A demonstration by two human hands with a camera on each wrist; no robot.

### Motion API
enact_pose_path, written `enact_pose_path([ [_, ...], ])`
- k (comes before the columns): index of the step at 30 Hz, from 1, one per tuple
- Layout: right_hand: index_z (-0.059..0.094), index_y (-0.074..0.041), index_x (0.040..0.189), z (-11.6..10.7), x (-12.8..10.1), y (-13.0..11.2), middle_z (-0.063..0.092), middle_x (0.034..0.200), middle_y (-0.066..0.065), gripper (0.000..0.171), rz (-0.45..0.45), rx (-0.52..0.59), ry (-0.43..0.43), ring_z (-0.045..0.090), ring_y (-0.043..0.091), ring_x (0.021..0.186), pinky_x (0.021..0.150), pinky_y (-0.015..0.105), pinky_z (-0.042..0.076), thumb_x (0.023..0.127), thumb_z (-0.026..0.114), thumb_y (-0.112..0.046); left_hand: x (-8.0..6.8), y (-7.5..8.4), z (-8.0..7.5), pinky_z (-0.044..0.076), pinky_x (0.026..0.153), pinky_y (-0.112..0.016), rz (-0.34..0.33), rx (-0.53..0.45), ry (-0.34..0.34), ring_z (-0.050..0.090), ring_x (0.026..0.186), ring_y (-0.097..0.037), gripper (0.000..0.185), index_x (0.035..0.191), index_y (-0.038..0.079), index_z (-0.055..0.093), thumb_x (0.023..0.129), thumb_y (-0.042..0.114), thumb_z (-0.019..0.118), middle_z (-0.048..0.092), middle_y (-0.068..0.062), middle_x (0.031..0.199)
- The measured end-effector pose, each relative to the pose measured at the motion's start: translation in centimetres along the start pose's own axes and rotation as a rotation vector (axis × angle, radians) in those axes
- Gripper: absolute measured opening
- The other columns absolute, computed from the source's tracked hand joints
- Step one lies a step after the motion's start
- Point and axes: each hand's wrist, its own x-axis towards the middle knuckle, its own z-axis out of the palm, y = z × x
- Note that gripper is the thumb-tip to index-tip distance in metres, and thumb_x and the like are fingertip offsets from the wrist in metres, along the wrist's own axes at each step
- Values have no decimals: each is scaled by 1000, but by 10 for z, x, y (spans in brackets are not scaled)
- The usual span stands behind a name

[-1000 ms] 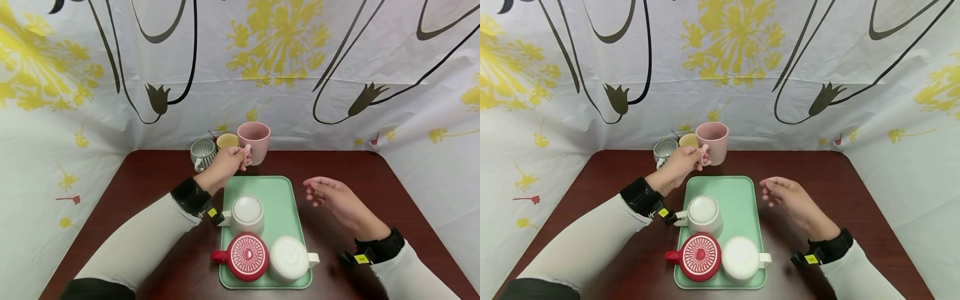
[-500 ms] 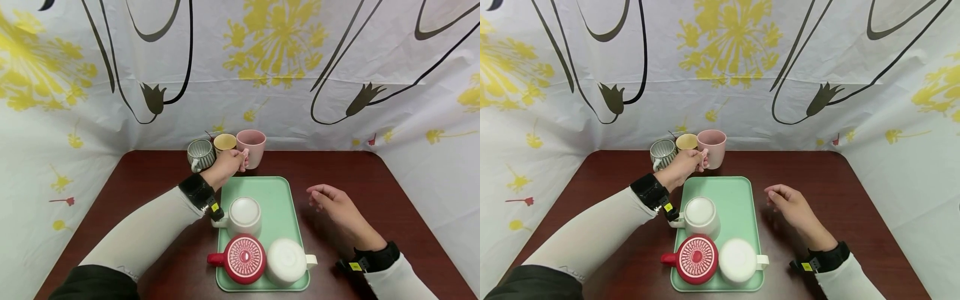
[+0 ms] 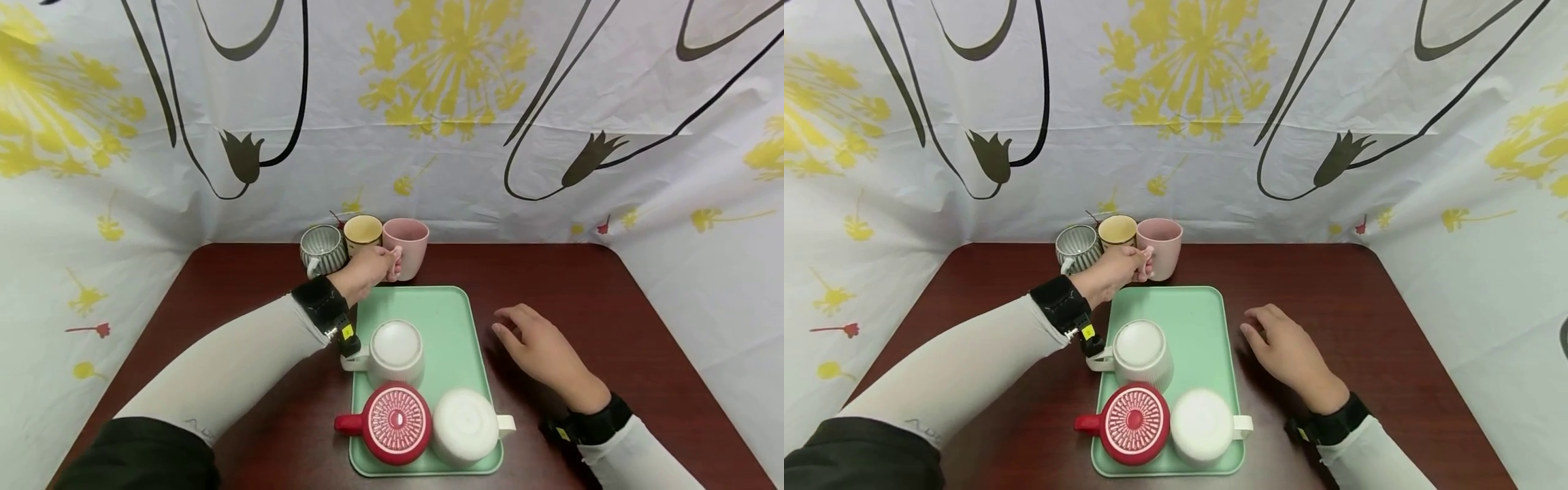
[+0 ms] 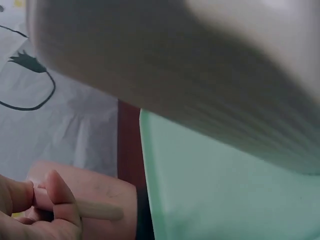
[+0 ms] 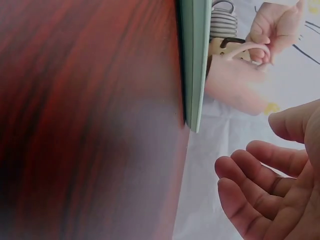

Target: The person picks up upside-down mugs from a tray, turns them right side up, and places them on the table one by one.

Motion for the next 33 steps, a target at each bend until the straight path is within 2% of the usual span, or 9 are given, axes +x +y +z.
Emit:
enact_pose_path([
  [3,66,-8,130,-1,0,0,66,120,6,31,0,3,2,58,14,85,76,38,51,106,61,-27,3,1,0,53,91,-34,-37,6,1,60,79,-15,36,110,-7,68,110,25,53,64,-11,98],
  [7,66,-8,130,-1,0,0,67,120,6,31,-5,4,7,59,15,86,77,38,52,106,61,-27,5,3,-1,53,95,-35,-64,4,-4,61,81,-15,38,112,-8,68,110,26,52,64,-10,99],
  [9,66,-7,129,-1,1,-1,67,120,7,30,-10,1,7,60,15,86,77,39,52,106,62,-26,5,5,-2,53,98,-36,-71,17,-17,59,81,-15,38,105,-7,67,110,27,52,63,-10,97],
  [12,66,-6,129,-1,1,-2,67,120,8,30,-20,-18,3,62,15,87,78,40,53,105,63,-24,4,7,-3,52,97,-36,-67,86,-45,57,84,-18,41,83,-2,62,110,28,52,63,-10,93],
  [15,66,-5,129,0,1,0,67,120,9,30,-28,-38,-4,63,15,87,78,41,54,105,63,-22,4,8,-4,46,87,-31,-42,207,-81,49,72,-18,52,64,6,49,111,30,51,55,-6,73],
  [19,67,-6,128,3,1,2,67,118,8,30,-31,-61,-6,61,14,85,76,40,53,104,64,-24,8,6,-2,37,77,-28,-25,333,-98,40,64,-16,55,59,11,47,111,30,50,43,0,60],
  [25,67,-6,127,5,0,1,68,120,9,30,-36,-64,-15,66,19,91,80,43,55,103,65,-24,15,6,1,42,71,-26,-35,453,-111,50,72,-17,36,75,1,61,107,16,56,56,-4,73],
  [29,68,-6,127,4,-1,1,68,119,9,29,-42,-64,-9,69,22,96,83,46,57,103,66,-23,17,9,4,48,75,-25,-3,575,-122,57,75,-15,40,94,-3,71,111,27,49,66,-8,89],
  [33,68,-6,126,4,-1,0,69,119,9,29,-48,-68,-8,69,22,96,82,45,57,103,67,-23,21,11,8,53,82,-28,-8,580,-116,62,79,-15,46,102,-2,72,113,32,43,67,-8,88],
])
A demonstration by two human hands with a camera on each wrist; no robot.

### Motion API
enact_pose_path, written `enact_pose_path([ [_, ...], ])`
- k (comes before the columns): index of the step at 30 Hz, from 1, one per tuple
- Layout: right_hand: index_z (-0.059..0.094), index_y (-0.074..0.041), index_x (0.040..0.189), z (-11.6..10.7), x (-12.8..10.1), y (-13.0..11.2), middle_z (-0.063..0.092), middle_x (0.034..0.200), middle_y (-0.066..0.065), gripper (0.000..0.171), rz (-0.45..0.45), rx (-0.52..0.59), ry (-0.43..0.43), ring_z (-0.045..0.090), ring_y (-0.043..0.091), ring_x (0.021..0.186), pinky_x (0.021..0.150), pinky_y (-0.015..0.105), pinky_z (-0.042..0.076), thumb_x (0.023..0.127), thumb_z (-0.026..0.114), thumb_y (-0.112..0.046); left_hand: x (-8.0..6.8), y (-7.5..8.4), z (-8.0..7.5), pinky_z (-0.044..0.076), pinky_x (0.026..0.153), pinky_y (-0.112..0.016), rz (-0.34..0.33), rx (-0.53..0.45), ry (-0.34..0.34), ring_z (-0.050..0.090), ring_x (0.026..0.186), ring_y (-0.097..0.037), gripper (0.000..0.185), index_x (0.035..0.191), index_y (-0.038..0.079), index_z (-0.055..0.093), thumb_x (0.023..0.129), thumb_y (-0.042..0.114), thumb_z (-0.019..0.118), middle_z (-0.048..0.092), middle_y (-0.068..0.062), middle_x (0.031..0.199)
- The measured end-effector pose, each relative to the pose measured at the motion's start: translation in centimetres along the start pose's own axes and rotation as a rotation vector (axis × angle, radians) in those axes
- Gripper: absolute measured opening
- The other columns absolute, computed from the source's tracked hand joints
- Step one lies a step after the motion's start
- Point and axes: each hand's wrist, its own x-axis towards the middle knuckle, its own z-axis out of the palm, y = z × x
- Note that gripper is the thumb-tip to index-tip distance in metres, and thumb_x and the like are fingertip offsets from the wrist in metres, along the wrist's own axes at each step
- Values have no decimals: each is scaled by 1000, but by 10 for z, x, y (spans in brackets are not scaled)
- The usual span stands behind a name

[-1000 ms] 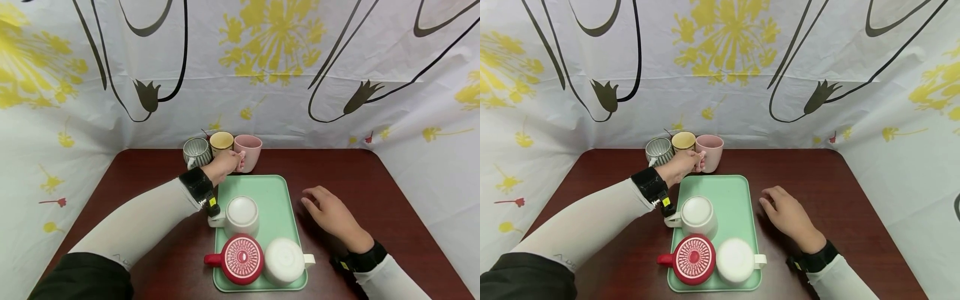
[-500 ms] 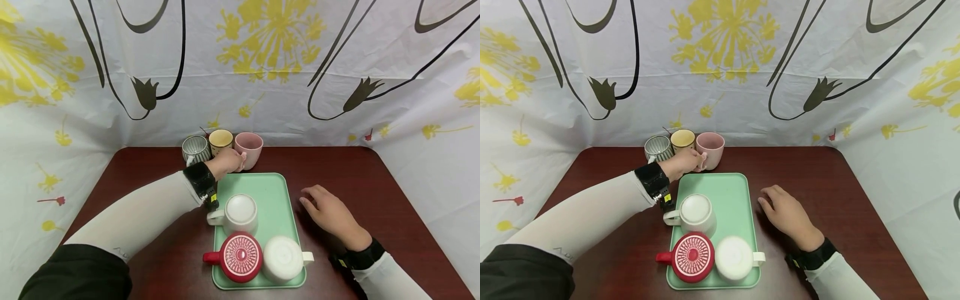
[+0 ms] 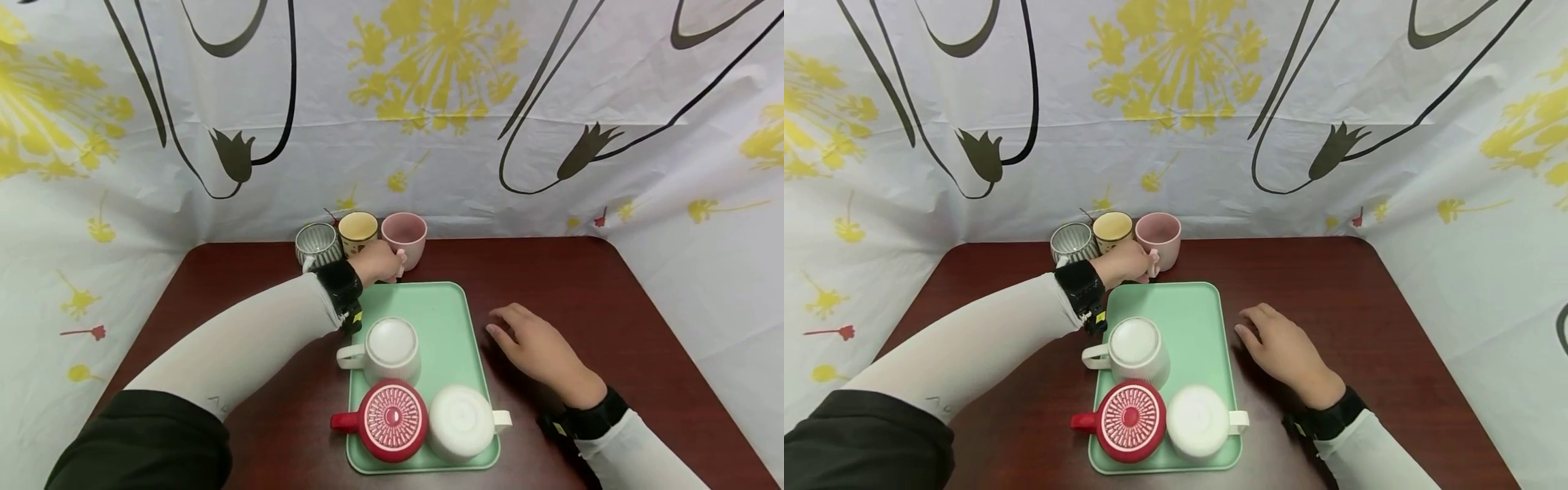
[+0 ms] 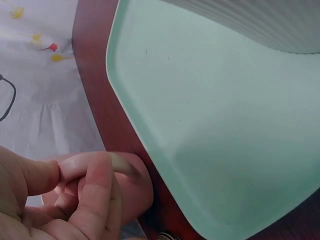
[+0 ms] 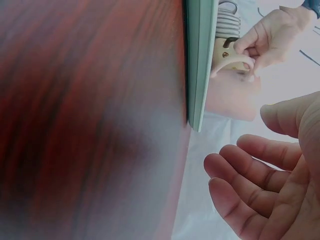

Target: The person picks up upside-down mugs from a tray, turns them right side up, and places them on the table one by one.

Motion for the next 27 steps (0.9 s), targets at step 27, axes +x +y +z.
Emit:
enact_pose_path([
  [27,68,-7,128,-1,-1,4,68,122,9,30,-8,-11,-3,70,27,106,88,50,57,103,67,-24,-45,-11,-19,55,86,-40,71,57,-41,61,87,-22,33,91,12,61,109,38,53,60,-3,84],
])
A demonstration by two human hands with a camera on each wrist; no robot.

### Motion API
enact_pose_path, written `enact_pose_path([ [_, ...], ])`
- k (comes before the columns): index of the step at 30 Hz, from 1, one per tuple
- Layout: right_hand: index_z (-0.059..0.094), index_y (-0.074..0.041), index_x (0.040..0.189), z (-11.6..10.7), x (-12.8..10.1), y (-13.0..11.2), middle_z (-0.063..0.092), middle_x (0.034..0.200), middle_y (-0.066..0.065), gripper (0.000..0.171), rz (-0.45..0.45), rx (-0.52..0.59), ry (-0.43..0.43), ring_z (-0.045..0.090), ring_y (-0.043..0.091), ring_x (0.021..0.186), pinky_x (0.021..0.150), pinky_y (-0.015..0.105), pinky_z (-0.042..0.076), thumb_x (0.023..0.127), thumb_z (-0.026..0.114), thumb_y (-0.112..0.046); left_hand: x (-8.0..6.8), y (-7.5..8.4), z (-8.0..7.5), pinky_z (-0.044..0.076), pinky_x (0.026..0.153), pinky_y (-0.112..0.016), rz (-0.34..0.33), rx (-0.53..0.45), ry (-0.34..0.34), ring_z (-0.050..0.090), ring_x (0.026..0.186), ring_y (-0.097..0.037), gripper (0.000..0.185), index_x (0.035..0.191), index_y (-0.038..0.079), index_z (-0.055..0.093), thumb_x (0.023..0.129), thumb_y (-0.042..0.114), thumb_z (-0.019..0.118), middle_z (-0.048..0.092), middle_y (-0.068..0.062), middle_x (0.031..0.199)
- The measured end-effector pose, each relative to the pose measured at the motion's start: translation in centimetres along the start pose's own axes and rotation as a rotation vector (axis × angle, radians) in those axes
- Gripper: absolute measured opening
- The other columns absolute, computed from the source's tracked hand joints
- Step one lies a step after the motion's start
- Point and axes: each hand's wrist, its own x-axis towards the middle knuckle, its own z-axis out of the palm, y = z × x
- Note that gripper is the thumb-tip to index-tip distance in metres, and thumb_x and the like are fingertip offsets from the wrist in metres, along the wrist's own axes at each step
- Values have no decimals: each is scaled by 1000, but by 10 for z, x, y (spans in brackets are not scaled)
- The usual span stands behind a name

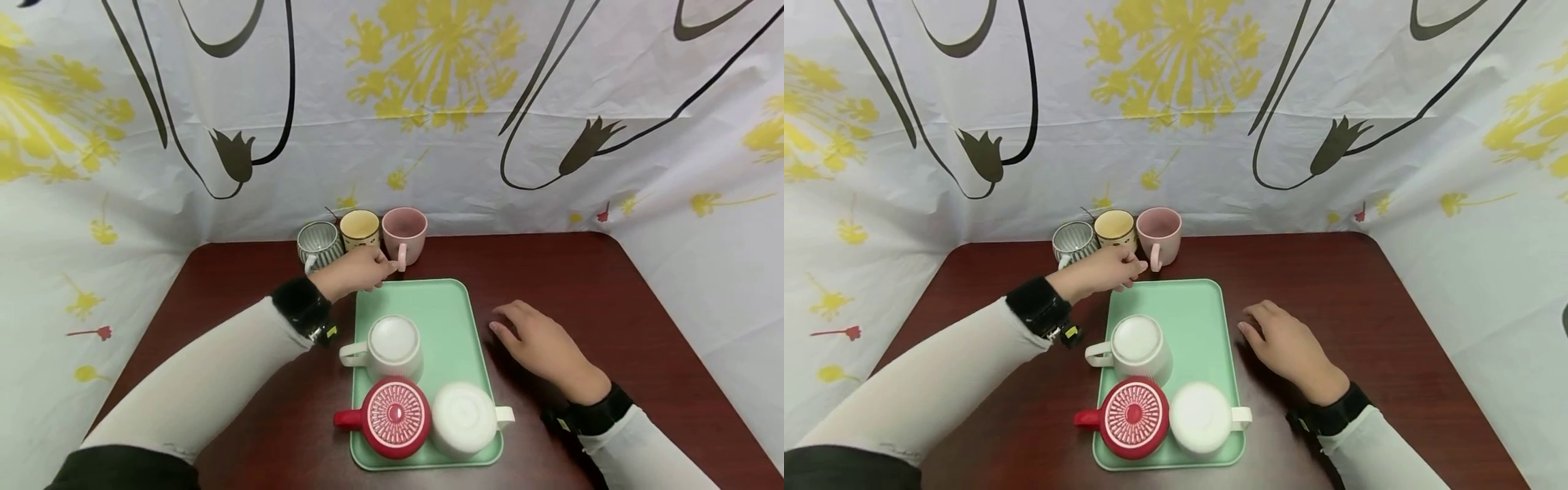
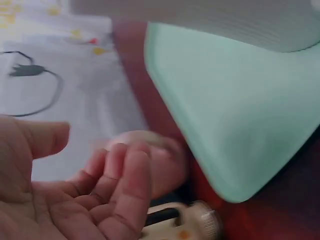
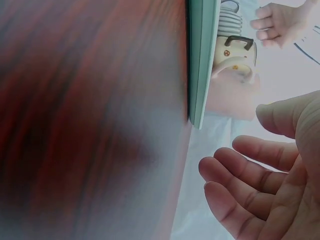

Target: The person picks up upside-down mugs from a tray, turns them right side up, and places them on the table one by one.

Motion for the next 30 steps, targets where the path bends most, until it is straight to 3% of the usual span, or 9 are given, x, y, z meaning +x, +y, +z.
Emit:
enact_pose_path([
  [3,67,-6,128,-1,1,0,68,121,9,30,-4,-1,3,70,27,104,87,50,58,103,67,-23,-18,3,-1,52,82,-37,100,59,84,61,92,-21,30,119,10,61,108,38,54,66,-7,102],
  [5,67,-6,128,-1,2,-1,68,121,10,31,-10,-1,-1,70,27,103,86,49,58,103,66,-23,-30,2,0,52,86,-37,141,81,144,62,100,-22,36,129,9,58,108,37,55,66,-8,111],
  [9,67,-6,129,0,2,-2,68,123,11,32,-12,-6,-5,70,27,104,85,49,58,103,66,-24,-56,-2,5,54,96,-43,153,44,216,63,113,-25,40,137,10,55,108,37,56,65,-8,122],
  [13,66,-6,130,-1,1,-3,67,125,12,32,0,-12,-3,70,28,105,86,50,57,103,66,-24,-73,-7,14,53,100,-45,149,-10,251,63,117,-24,40,137,11,57,107,38,57,65,-7,125],
  [22,66,-5,130,-1,1,-3,67,124,12,32,-9,-2,-7,70,29,106,86,51,57,103,66,-23,-95,-25,32,53,99,-44,136,-44,329,62,112,-22,37,134,13,60,105,37,61,66,-3,120],
  [30,67,-5,128,-1,-1,-4,68,122,10,31,-7,-1,8,70,27,105,86,50,57,103,67,-23,-95,-38,39,54,99,-44,88,-31,318,61,110,-22,39,134,11,61,104,37,63,66,-3,119],
])
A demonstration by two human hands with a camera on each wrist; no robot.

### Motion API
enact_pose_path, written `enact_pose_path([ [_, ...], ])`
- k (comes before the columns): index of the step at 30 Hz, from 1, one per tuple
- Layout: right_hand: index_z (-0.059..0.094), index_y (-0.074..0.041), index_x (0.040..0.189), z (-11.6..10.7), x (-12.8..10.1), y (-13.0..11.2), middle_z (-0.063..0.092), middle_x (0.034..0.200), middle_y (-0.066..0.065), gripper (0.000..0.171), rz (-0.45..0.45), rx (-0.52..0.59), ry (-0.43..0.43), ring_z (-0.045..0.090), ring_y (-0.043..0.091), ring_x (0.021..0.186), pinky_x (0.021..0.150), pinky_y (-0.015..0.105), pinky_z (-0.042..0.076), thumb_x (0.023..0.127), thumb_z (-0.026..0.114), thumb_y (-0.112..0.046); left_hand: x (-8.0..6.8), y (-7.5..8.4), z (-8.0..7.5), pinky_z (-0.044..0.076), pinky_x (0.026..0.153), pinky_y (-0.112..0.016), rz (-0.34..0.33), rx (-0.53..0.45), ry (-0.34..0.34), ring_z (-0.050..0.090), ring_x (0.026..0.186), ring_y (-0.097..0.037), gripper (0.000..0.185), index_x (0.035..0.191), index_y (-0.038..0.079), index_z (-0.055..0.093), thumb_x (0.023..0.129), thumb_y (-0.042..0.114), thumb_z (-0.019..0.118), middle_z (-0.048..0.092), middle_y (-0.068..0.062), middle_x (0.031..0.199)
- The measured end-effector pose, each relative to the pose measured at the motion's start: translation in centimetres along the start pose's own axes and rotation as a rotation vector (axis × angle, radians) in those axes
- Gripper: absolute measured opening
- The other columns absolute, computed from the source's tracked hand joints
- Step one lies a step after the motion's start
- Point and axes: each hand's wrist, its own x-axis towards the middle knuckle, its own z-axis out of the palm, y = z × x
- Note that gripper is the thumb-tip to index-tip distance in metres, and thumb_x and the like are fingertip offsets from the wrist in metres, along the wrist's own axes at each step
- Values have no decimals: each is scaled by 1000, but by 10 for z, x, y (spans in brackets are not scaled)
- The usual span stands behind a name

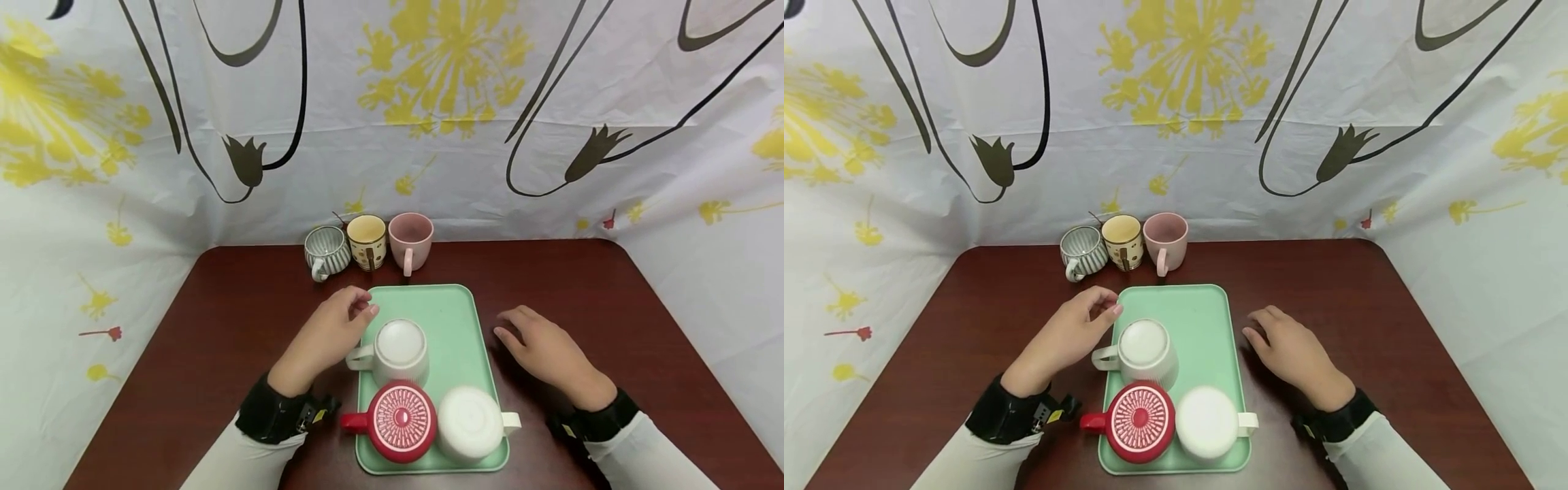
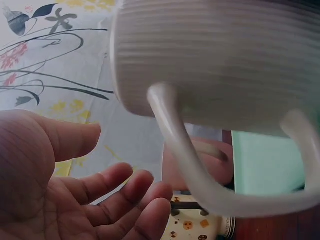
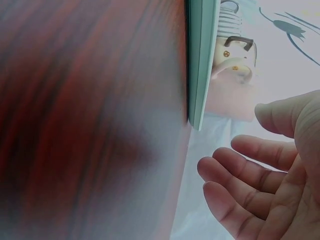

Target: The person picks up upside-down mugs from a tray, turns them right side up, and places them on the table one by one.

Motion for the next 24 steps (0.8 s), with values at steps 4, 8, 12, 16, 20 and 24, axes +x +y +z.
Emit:
enact_pose_path([
  [4,68,-6,127,1,1,0,68,122,10,30,-3,1,-5,70,26,105,87,50,57,103,67,-23,-1,-6,1,54,98,-44,0,2,-5,62,109,-21,38,133,10,62,104,36,63,67,-3,116],
  [8,68,-6,127,1,1,0,68,122,10,29,-2,4,-13,70,27,106,88,50,57,103,66,-23,-2,-9,2,54,95,-43,5,15,-21,63,106,-19,34,130,12,64,105,35,63,67,-2,114],
  [12,68,-7,127,1,1,0,68,122,10,29,-3,1,-9,70,27,106,87,51,57,103,66,-24,-3,-9,2,55,94,-42,15,34,-38,63,104,-18,32,128,12,65,105,34,63,68,-1,112],
  [16,68,-7,127,2,1,1,68,122,10,29,-2,-1,-12,70,28,106,87,50,57,103,66,-24,-5,-9,2,55,94,-41,26,58,-54,63,103,-16,31,127,13,66,104,33,64,68,0,111],
  [20,67,-6,127,3,1,1,68,122,10,30,-3,-1,-20,70,28,105,86,51,57,103,66,-24,-8,-12,1,55,93,-40,66,78,-102,63,101,-14,32,128,12,67,104,33,65,68,1,112],
  [24,67,-5,127,3,1,1,68,123,11,31,-3,-3,-24,70,28,106,87,51,57,103,66,-25,-11,-17,0,54,95,-40,132,111,-150,63,102,-13,28,125,13,68,104,32,64,69,1,114],
])
